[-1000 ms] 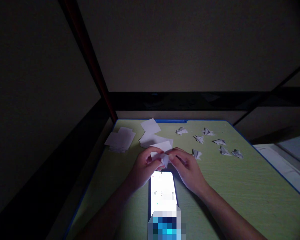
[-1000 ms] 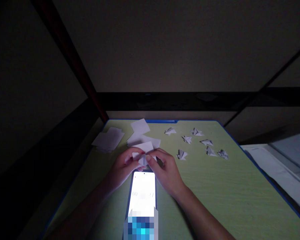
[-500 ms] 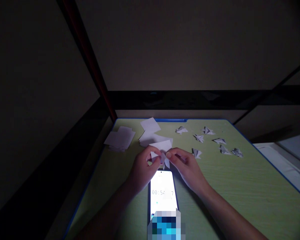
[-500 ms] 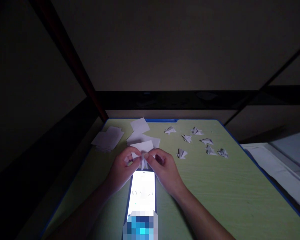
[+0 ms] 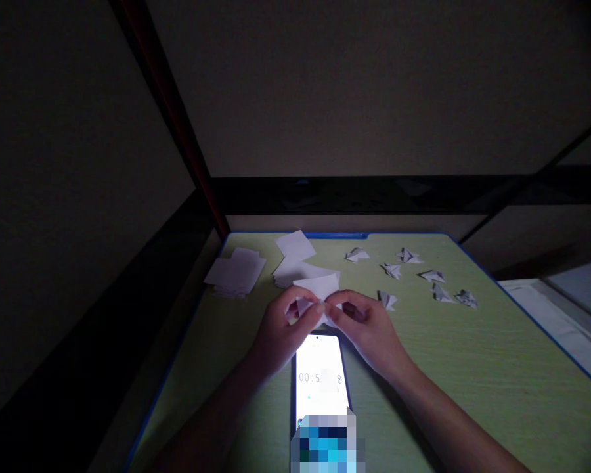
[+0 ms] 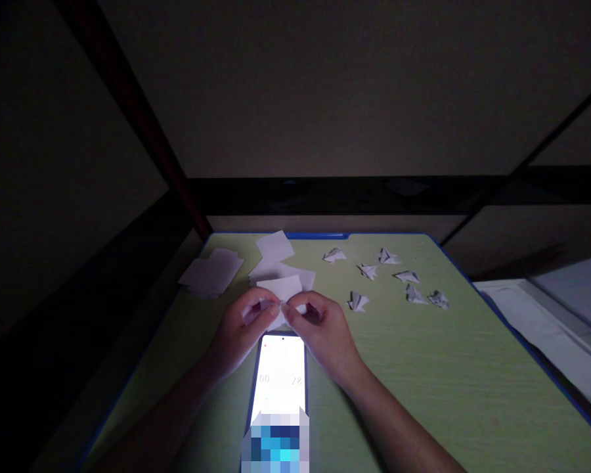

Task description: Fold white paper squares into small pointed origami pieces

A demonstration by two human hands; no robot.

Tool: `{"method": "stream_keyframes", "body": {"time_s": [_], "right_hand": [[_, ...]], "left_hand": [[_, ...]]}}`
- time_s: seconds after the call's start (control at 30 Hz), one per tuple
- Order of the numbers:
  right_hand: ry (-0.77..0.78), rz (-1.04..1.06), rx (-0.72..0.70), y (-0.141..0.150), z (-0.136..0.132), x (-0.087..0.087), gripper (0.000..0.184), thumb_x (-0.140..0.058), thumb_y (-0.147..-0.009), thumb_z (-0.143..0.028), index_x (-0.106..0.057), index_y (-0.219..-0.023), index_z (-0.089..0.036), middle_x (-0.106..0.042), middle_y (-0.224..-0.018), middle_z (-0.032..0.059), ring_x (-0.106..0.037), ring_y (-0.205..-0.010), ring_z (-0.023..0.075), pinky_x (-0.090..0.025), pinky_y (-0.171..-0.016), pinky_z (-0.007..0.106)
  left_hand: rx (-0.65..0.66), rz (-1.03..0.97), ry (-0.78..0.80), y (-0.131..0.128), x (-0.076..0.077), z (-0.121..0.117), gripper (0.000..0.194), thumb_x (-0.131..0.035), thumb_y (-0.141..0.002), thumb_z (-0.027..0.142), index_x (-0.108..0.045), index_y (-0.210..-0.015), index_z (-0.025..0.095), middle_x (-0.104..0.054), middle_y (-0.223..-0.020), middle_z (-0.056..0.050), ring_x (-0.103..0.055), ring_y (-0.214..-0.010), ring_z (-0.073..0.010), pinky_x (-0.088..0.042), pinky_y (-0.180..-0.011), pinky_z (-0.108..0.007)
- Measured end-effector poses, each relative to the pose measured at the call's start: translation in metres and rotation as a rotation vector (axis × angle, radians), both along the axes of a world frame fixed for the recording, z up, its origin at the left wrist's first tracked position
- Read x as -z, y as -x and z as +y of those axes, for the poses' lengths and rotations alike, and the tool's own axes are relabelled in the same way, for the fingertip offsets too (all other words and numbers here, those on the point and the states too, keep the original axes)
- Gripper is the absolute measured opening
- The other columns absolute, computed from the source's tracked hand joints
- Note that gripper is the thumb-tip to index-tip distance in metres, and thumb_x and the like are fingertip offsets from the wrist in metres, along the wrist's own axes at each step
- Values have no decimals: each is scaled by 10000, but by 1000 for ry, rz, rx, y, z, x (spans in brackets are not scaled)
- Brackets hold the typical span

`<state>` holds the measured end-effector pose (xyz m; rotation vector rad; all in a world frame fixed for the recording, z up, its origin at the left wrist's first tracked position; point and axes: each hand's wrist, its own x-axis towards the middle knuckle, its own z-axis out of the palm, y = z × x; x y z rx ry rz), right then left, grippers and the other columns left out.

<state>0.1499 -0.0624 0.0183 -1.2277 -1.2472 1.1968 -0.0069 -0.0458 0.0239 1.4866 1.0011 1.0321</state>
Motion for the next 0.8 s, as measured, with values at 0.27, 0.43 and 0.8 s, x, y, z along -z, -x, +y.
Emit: {"method": "stream_keyframes", "body": {"time_s": [0.27,0.43,0.8], "right_hand": [[-70,237,49,6,0,0,309,-783,-697,-276,-533,-870,-222,-644,-712,-35,-625,-667,139,-492,-631,269],[115,392,0,2,3,2,640,-857,-605,-287,-480,-1120,-240,-693,-723,-39,-646,-661,141,-507,-650,276],[68,234,-2,-6,5,7,276,-804,-667,-376,-655,-720,-151,-629,-641,-8,-534,-588,117,-406,-576,252]], "left_hand": [[-55,-104,134,-7,4,0,224,-636,-744,195,-522,-934,164,-639,-858,-47,-632,-777,-170,-524,-673,-273],[-79,-209,161,-8,10,0,433,-638,-755,178,-442,-1141,182,-673,-978,-88,-670,-836,-205,-581,-682,-316],[-8,-188,291,-6,-5,3,357,-691,-731,244,-563,-1036,110,-702,-989,-113,-687,-801,-192,-562,-655,-269]]}}
